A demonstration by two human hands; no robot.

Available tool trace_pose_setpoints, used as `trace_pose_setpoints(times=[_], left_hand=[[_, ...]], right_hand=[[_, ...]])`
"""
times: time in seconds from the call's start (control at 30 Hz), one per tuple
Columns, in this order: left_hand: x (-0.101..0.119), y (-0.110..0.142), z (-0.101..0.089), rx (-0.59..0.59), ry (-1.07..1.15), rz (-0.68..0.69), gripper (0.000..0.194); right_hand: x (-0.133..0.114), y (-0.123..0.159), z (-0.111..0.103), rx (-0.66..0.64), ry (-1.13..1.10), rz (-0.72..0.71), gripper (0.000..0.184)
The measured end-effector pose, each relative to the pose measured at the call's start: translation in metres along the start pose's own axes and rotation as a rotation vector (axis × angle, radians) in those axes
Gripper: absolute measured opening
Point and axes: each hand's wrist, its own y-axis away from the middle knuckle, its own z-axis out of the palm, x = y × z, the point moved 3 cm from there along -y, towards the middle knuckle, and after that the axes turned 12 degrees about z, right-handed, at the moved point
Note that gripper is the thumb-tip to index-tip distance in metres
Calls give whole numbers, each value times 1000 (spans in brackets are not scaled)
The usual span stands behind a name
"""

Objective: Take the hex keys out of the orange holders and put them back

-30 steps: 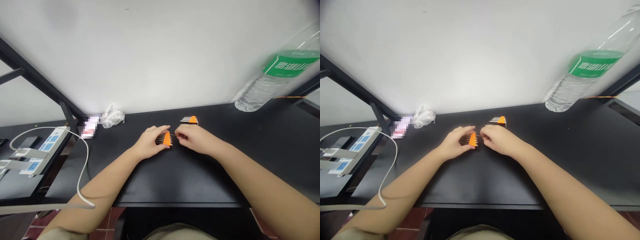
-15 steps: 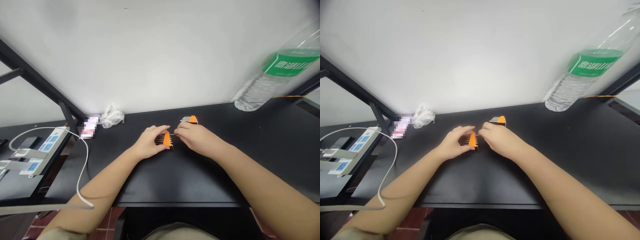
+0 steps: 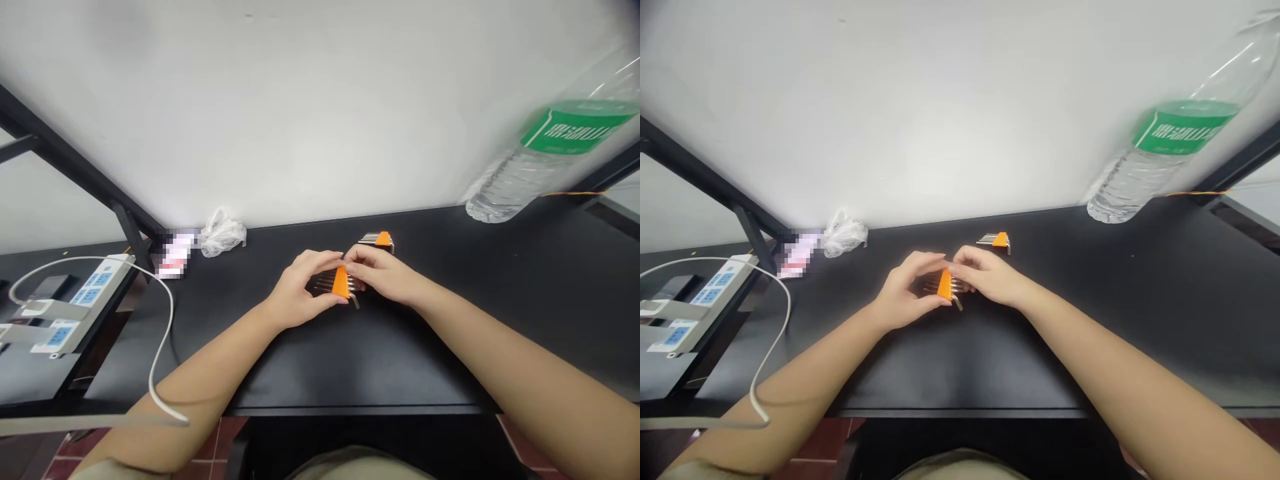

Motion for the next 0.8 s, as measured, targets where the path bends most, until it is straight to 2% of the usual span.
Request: trace_pose_setpoints(times=[0.17, 0.47, 0.8], left_hand=[[-2, 0, 0, 32, 37, -42, 76], [4, -1, 6, 40, -20, 24, 65], [-1, 2, 1, -13, -13, -116, 75]], right_hand=[[8, -2, 13, -167, -206, 55, 33], [9, 0, 21, -414, -464, 147, 30], [7, 0, 15, -454, -334, 161, 37]])
